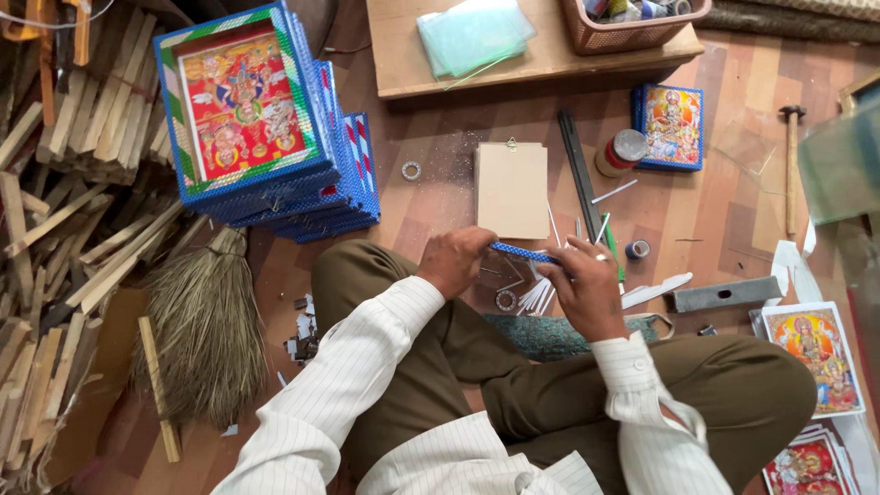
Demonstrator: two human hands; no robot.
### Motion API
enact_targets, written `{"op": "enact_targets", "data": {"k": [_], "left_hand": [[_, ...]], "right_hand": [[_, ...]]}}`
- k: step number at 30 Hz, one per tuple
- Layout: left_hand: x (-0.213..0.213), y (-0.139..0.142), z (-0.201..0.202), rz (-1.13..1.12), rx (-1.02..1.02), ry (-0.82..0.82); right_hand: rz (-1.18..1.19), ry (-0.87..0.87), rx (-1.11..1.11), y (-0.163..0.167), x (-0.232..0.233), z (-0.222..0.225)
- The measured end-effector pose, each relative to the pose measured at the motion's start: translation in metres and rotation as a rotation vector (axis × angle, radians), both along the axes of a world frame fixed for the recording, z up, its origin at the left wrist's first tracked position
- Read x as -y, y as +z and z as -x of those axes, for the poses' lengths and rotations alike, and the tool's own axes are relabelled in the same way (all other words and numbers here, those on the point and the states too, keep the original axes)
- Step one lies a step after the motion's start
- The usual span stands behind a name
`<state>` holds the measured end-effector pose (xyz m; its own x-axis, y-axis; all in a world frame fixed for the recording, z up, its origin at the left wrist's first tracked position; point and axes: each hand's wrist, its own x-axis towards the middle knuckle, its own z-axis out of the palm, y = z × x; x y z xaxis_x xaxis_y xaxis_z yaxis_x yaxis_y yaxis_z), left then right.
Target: The person sits on the floor and trims a printed deity image with scissors, then places the image into a blue beaded picture frame and folds the frame edges over it to secure it. They handle the frame, image, and a stack of backing boards on the floor.
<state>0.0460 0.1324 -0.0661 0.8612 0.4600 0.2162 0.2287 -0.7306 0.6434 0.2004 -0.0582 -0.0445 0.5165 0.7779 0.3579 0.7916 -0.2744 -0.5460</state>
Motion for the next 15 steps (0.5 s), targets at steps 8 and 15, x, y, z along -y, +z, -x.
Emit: {"op": "enact_targets", "data": {"k": [8, 15], "left_hand": [[-0.004, 0.016, -0.024, 0.189, 0.396, 0.305], [-0.020, -0.012, -0.034, 0.681, 0.198, 0.630]], "right_hand": [[0.239, -0.190, -0.605, 0.007, -0.006, -0.035], [-0.403, -0.277, -1.479, -0.058, -0.023, -0.034]]}}
